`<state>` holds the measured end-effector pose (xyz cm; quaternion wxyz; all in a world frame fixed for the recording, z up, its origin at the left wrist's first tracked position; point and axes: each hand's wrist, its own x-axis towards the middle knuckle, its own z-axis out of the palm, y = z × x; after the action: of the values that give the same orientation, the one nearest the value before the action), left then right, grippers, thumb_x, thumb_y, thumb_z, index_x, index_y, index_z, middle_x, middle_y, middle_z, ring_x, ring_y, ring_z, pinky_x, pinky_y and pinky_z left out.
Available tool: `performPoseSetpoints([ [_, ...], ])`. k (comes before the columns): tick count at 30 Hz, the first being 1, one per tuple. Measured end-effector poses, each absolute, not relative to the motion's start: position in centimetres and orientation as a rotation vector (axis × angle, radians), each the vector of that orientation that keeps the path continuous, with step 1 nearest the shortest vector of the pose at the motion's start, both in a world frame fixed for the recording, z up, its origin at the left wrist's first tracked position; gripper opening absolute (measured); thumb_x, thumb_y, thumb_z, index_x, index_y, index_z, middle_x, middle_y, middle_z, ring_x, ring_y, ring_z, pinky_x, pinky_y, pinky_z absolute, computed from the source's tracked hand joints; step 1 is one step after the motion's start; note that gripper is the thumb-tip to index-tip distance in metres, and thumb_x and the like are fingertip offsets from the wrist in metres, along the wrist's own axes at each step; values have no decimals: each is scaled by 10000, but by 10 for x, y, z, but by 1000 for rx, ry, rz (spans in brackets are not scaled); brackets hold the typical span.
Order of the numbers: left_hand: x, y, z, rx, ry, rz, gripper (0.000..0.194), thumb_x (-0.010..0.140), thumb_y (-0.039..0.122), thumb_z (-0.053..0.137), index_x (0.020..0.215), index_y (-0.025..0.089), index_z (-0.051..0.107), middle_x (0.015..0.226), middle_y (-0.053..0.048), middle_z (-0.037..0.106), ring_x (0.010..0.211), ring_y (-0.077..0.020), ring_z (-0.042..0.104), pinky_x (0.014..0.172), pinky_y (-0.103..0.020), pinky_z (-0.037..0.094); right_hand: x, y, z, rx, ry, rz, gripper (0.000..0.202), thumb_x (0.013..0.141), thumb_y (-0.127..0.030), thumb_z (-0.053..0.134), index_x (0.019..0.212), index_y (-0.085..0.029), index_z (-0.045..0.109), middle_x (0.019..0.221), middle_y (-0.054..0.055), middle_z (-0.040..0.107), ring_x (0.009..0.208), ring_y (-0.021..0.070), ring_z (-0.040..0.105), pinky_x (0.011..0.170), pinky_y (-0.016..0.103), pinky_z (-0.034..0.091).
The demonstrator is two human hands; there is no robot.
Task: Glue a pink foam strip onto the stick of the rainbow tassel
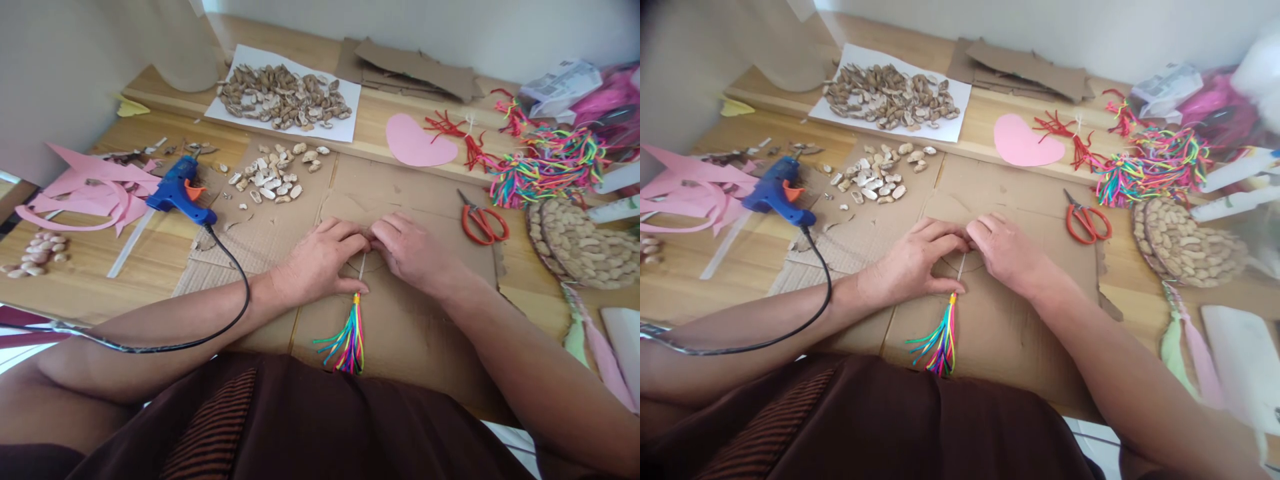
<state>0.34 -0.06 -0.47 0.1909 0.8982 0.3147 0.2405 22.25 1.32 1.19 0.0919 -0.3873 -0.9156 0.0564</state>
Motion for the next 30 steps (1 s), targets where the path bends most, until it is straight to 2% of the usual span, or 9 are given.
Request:
performPoseSetpoints([
  [17,3,0,-5,2529,882,666,570,756,501,820,1171,165,620,1297,-107,620,1204,-279,540,1066,-428,463,225,21,11,-1104,-2735,131,158,967,-159,451,842,-198,539,843,92,586,815,250,490,748,354,394],
  [30,3,-1,-5,2519,889,628,578,777,517,796,1199,163,619,1313,-111,608,1220,-287,529,1055,-450,475,223,24,16,-1146,-2765,148,138,946,-118,464,851,-191,532,866,99,601,843,253,508,772,345,397],
])
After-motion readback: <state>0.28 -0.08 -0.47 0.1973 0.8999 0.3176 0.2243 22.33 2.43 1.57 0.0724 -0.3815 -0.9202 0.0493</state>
